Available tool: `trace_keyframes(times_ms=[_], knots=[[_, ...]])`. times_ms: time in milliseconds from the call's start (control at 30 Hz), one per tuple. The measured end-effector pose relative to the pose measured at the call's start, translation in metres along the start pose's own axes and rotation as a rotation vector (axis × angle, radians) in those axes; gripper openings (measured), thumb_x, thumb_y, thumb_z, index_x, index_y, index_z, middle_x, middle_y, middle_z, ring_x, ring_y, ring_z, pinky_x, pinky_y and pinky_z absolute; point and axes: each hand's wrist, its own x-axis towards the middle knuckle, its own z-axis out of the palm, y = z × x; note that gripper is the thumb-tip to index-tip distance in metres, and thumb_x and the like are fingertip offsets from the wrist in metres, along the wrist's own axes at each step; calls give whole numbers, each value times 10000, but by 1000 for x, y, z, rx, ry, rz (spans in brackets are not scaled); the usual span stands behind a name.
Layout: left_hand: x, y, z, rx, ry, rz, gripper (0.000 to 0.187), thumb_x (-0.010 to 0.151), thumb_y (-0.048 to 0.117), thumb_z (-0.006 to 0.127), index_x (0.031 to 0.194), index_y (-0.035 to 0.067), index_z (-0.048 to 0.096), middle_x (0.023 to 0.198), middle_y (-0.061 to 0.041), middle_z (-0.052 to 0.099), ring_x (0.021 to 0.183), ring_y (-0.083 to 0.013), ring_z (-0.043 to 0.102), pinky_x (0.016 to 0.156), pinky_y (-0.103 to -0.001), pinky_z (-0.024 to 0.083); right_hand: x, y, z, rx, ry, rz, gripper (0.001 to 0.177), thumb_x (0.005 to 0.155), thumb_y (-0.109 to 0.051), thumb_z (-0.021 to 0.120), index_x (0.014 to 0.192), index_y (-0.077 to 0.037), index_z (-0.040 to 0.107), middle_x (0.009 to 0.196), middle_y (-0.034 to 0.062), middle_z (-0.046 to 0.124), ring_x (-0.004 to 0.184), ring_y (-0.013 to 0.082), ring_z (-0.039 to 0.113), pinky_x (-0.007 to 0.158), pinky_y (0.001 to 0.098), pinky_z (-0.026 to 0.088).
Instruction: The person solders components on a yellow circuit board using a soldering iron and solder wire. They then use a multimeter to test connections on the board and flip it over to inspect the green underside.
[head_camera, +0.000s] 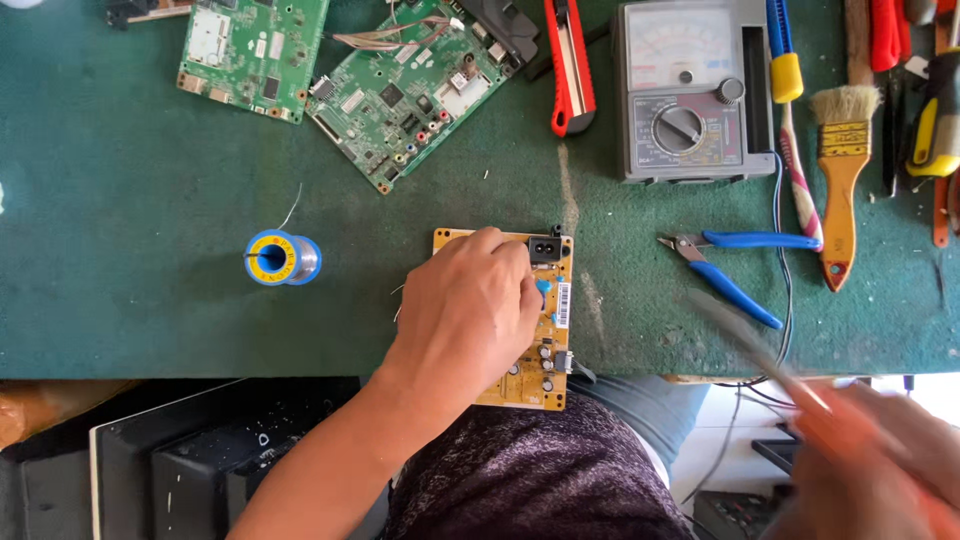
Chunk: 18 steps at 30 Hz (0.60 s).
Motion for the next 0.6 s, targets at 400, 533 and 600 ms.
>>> trace_keyframes(times_ms=[400, 533, 600], knots=[[-1, 1, -3, 20, 10, 28, 198, 942, 121, 721, 770, 106, 626, 824, -69, 663, 733, -328, 670, 464, -521, 527, 104, -11, -103, -1347, -231, -1197, 182, 1056, -163, 484, 1021, 9, 438, 745, 225, 426, 609, 358, 521, 583, 435, 413], [0, 0, -3, 32, 20, 28, 198, 941, 162, 737, 778, 120, 632, 813, -61, 645, 739, -327, 664, 491, -514, 526, 116, -4, -109, -1398, -337, -1189, 276, 1088, -286, 515, 1028, -29, 432, 687, 132, 416, 555, 316, 508, 612, 407, 381], [-2, 0, -2, 35, 19, 25, 191, 944, 166, 733, 782, 123, 642, 815, -55, 646, 739, -315, 663, 484, -502, 527, 115, -9, -117, -1387, -339, -1160, 283, 1075, -291, 527, 1030, -30, 430, 718, 110, 396, 548, 313, 496, 604, 408, 381]])
